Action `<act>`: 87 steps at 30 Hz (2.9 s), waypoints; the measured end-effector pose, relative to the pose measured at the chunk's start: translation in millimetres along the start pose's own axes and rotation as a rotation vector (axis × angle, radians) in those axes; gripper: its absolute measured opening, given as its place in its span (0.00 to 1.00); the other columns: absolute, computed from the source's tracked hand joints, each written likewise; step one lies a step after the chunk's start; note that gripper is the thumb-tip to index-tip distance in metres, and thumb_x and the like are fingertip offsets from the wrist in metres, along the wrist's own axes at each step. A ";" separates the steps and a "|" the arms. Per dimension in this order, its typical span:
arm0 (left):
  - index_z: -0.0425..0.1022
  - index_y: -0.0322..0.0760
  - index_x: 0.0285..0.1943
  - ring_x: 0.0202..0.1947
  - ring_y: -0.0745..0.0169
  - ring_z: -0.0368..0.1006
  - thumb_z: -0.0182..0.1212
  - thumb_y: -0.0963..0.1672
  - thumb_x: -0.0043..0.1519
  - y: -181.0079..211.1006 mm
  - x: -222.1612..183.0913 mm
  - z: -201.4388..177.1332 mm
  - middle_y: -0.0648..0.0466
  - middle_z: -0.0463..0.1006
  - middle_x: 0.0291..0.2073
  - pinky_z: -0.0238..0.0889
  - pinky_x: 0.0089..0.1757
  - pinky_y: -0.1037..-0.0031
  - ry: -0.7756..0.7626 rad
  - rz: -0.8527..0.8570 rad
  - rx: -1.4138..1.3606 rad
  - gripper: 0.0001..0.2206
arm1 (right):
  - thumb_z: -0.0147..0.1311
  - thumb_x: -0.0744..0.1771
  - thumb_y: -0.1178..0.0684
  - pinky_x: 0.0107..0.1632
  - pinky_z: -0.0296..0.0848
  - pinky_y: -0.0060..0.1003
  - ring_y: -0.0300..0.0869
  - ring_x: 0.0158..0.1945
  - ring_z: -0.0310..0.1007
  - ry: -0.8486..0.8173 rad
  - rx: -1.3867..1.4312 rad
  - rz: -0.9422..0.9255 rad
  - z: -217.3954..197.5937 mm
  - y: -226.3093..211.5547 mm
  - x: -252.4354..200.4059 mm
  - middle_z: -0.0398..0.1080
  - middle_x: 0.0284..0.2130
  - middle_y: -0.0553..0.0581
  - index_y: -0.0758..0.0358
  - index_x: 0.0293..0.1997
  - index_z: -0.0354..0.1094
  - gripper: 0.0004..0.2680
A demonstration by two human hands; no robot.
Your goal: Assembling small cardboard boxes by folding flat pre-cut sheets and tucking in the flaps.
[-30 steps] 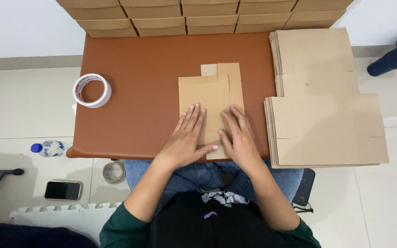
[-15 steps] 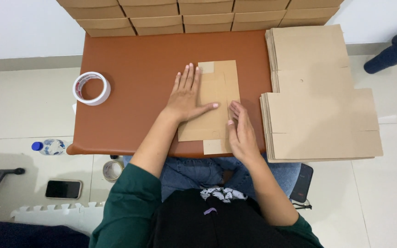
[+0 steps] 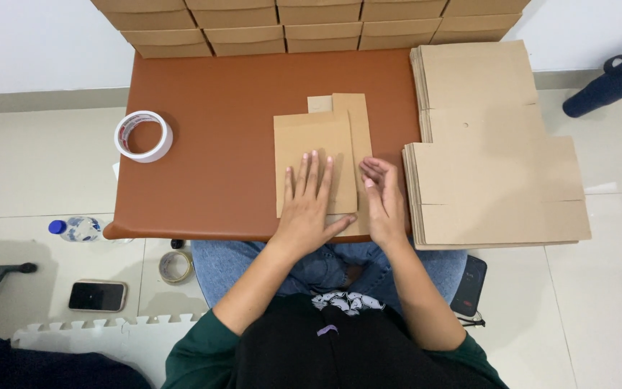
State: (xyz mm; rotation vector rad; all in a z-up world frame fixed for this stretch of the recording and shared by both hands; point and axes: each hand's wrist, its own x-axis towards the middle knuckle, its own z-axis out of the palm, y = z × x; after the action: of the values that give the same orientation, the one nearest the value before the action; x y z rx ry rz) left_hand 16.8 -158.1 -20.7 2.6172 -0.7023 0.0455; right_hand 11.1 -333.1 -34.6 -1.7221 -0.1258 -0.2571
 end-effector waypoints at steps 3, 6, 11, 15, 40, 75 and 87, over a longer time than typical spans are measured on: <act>0.43 0.36 0.81 0.76 0.33 0.39 0.69 0.52 0.54 7.2 5.6 -5.0 0.32 0.45 0.75 0.32 0.66 0.38 0.101 0.082 0.140 0.49 | 0.35 0.71 0.59 0.66 0.64 0.54 0.61 0.68 0.60 0.038 0.066 0.004 -0.1 1.4 0.1 0.61 0.59 0.71 0.70 0.62 0.53 0.12; 0.49 0.47 0.80 0.72 0.40 0.52 0.70 0.45 0.51 8.5 8.8 -2.5 0.41 0.54 0.74 0.47 0.65 0.45 0.229 0.192 0.264 0.45 | 0.36 0.72 0.58 0.64 0.67 0.53 0.58 0.67 0.61 0.072 0.078 0.006 0.6 -3.6 -0.7 0.62 0.58 0.70 0.69 0.61 0.55 0.11; 0.65 0.41 0.73 0.50 0.51 0.76 0.60 0.36 0.55 9.6 -11.4 -50.1 0.46 0.77 0.56 0.69 0.49 0.65 0.527 0.047 0.232 0.32 | 0.39 0.72 0.58 0.62 0.69 0.52 0.57 0.63 0.66 0.096 0.042 -0.027 2.2 5.4 -2.2 0.64 0.55 0.68 0.69 0.58 0.59 0.09; 0.66 0.33 0.72 0.50 0.40 0.77 0.64 0.32 0.53 -22.6 -42.7 -75.0 0.41 0.78 0.51 0.71 0.46 0.62 0.668 -0.218 0.137 0.33 | 0.42 0.72 0.57 0.59 0.73 0.51 0.58 0.59 0.69 0.095 -0.073 -0.068 -0.2 -8.9 -1.2 0.65 0.52 0.67 0.66 0.52 0.65 0.08; 0.39 0.37 0.81 0.79 0.54 0.29 0.33 0.61 0.66 -160.2 -12.3 -50.7 0.48 0.37 0.80 0.18 0.68 0.41 -0.146 -0.396 0.203 0.39 | 0.45 0.71 0.46 0.73 0.39 0.58 0.55 0.74 0.50 -0.313 -0.924 -0.089 21.7 -19.6 4.7 0.58 0.66 0.67 0.60 0.64 0.60 0.16; 0.85 0.51 0.51 0.38 0.60 0.72 0.72 0.46 0.56 -203.4 -103.7 -62.1 0.59 0.75 0.39 0.62 0.36 0.71 0.631 -0.538 0.752 0.14 | 0.52 0.65 0.63 0.47 0.76 0.37 0.44 0.43 0.79 -0.082 -0.739 -0.196 -11.3 -25.8 2.0 0.76 0.39 0.48 0.48 0.46 0.78 0.12; 0.66 0.40 0.70 0.68 0.47 0.61 0.57 0.49 0.65 -39.8 -16.7 -37.8 0.44 0.70 0.64 0.39 0.66 0.47 0.019 0.130 -0.090 0.24 | 0.46 0.64 0.55 0.71 0.47 0.56 0.55 0.73 0.52 -0.619 -0.852 -0.099 -31.3 -65.5 -26.6 0.59 0.69 0.63 0.62 0.70 0.58 0.23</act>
State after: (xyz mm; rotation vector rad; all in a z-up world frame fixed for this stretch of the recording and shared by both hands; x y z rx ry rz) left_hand 24.5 -103.6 -4.4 2.4798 -0.8465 0.0758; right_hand -32.7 -351.2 26.5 -2.6042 -0.6267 0.2005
